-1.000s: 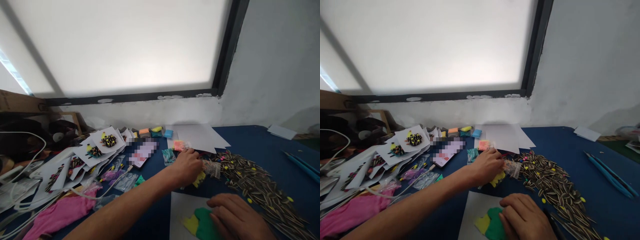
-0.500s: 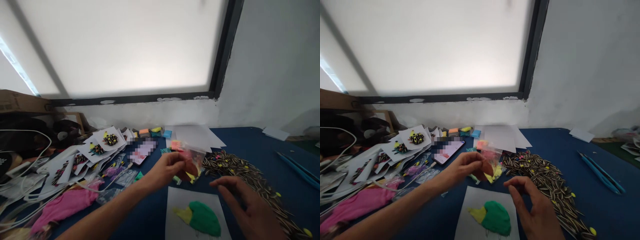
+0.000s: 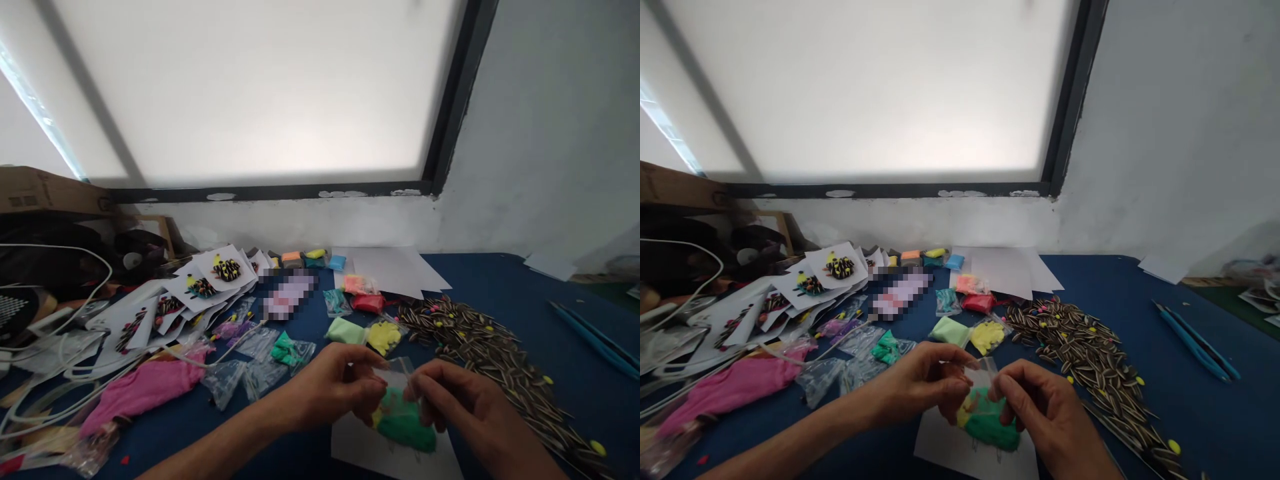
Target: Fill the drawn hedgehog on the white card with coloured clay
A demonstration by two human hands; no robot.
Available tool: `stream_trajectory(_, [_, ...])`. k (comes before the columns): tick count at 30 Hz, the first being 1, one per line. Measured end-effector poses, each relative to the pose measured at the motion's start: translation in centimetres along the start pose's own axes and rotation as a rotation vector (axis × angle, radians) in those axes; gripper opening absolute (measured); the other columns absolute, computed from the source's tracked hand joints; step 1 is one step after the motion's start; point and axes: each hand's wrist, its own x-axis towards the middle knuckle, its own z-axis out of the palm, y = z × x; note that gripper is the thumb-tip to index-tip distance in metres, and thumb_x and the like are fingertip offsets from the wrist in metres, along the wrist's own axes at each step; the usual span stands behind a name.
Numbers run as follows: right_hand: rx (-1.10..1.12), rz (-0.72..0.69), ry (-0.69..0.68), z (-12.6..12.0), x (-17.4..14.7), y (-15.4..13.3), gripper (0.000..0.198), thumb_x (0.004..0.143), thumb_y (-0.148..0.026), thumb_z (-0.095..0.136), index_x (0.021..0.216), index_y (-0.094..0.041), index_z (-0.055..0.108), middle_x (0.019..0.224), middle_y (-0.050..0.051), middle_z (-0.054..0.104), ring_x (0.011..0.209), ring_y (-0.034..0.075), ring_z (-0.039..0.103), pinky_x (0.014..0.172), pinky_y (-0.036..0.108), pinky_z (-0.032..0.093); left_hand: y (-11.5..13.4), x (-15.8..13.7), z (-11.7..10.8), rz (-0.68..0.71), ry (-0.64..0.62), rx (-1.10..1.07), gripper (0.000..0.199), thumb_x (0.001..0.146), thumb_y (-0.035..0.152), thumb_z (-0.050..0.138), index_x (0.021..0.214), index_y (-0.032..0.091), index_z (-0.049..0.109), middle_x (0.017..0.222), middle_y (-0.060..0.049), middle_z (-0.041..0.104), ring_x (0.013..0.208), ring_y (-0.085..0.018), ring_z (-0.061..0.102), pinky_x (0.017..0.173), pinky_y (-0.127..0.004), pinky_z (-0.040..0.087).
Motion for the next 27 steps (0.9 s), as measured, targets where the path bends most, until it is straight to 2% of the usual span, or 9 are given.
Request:
stream_trajectory(3, [0.089,0.019,0.028,0.2,-0.1,-0.3,0.033,0.091,-0.045,0.053,0.072,-0.022,0.068,0.055,-0.002,0.059,0.049,0.01,0.057,0.048,0.019,0.047,0.2,-0.1,0.2,-0.016,0.042,-0.091,0.037,0.072,0.027,0.073,0.101,0.008,0.061,0.063,0.0,0.06,0.051,-0.011,0.058,0.054,-0.025,0.051])
stream_trajectory(6, [0.111,0.041,-0.005,0.3,-0.2,-0.3,0.034,0.091,-0.048,0.052,0.074,-0.023,0.068,0.056,-0.002,0.058,0.049,0.01,0.056,0.049,0.02,0.047,0.3,0.0,0.3,0.003,0.099,-0.135,0.033,0.068,0.025,0.075,0.093,0.008,0.061,0.064,0.0,0.062,0.048,-0.009,0.056,0.049,-0.022,0.05])
stream_trajectory(11, [0.102,0.115,-0.141,0.1,0.0,0.2,0.033,0.088,-0.053,0.054,0.082,-0.024,0.067,0.061,-0.002,0.059,0.054,0.011,0.056,0.053,0.022,0.047,0.3,0.1,0.1,0.058,0.125,-0.068,0.02,0.074,0.027,0.069,0.079,0.008,0.063,0.052,0.002,0.056,0.041,-0.007,0.05,0.043,-0.019,0.045])
stream_trajectory(14, [0.125,0.199,-0.134,0.1,0.1,0.5,0.037,0.085,-0.059,0.056,0.083,-0.023,0.065,0.062,-0.002,0.059,0.054,0.011,0.054,0.054,0.022,0.045,0.3,0.0,0.0,0.049,0.126,-0.044,0.02,0.077,0.028,0.066,0.077,0.009,0.063,0.052,0.003,0.053,0.041,-0.007,0.049,0.044,-0.019,0.046])
stream_trajectory(18, [0.121,0.211,-0.173,0.1,0.1,0.8,0.043,0.087,-0.062,0.051,0.08,-0.022,0.064,0.06,-0.001,0.057,0.056,0.01,0.053,0.056,0.023,0.044,0.4,-0.2,0.1,0.019,0.136,0.001,0.02,0.08,0.028,0.062,0.077,0.009,0.064,0.054,0.002,0.052,0.042,-0.008,0.052,0.043,-0.018,0.044])
stream_trajectory(21, [0.154,0.25,-0.196,0.3,0.0,0.7,0.041,0.087,-0.061,0.053,0.082,-0.021,0.064,0.061,-0.002,0.057,0.056,0.009,0.052,0.056,0.022,0.042,0.5,-0.3,0.2,0.013,0.14,0.051,0.019,0.083,0.027,0.06,0.08,0.009,0.065,0.059,0.001,0.055,0.043,-0.008,0.055,0.042,-0.017,0.041])
stream_trajectory(27, [0.26,0.271,-0.099,1.2,-0.3,-0.1,0.034,0.078,-0.055,0.068,0.083,-0.022,0.064,0.064,-0.004,0.055,0.053,0.007,0.049,0.051,0.021,0.039,0.1,-0.3,0.4,0.013,0.147,0.083,0.019,0.084,0.027,0.059,0.081,0.009,0.066,0.061,0.0,0.057,0.042,-0.007,0.054,0.042,-0.017,0.043])
